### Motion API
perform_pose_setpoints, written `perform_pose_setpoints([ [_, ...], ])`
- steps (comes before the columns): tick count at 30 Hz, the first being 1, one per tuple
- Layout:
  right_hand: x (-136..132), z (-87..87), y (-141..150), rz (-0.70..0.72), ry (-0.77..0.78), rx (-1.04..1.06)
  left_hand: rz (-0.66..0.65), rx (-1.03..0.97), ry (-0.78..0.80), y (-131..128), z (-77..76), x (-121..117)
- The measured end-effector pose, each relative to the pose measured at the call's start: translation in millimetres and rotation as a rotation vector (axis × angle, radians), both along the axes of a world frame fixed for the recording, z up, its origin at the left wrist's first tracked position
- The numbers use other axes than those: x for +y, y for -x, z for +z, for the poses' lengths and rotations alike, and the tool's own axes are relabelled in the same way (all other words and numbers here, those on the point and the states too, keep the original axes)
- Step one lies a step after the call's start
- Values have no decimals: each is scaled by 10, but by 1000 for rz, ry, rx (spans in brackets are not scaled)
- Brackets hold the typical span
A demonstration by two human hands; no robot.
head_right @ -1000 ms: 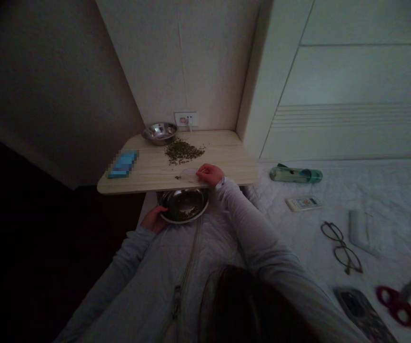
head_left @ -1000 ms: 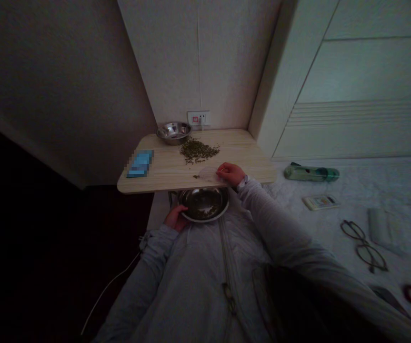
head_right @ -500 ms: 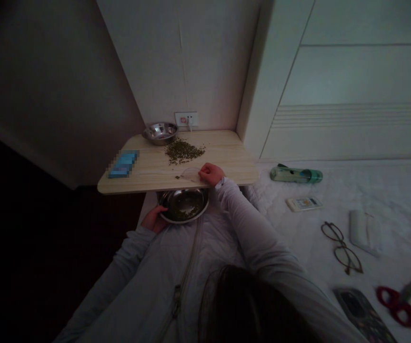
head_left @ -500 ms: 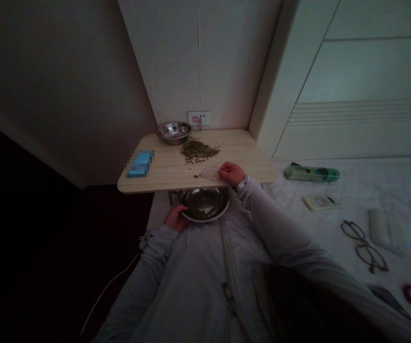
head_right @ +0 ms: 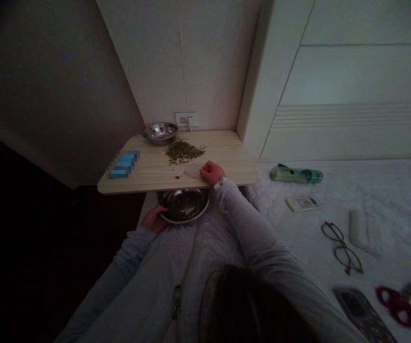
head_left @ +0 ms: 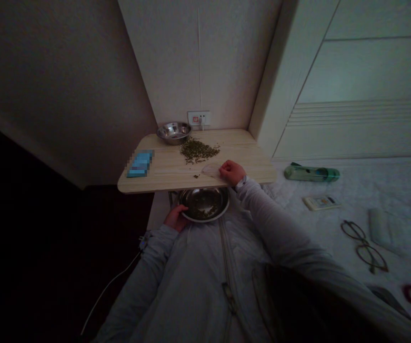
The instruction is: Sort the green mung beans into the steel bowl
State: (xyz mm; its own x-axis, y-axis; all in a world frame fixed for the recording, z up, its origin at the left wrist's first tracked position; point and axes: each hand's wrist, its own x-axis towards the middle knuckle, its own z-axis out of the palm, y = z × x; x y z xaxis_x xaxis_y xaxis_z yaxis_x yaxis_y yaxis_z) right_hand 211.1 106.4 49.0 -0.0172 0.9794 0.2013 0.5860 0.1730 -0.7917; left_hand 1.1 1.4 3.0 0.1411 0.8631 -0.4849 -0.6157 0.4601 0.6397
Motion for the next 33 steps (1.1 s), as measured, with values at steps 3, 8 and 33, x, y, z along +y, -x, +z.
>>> perform_pose_setpoints([
  [3, -17, 24, 8, -76, -15, -51, 1, 31, 7, -2, 0, 0],
  [8, -38, 66, 13, -142, -20, -45, -3, 20, 0, -14, 33, -16],
  [33, 15, 27, -23, -105, -16, 120, -31, -18, -36, -5, 15, -13],
])
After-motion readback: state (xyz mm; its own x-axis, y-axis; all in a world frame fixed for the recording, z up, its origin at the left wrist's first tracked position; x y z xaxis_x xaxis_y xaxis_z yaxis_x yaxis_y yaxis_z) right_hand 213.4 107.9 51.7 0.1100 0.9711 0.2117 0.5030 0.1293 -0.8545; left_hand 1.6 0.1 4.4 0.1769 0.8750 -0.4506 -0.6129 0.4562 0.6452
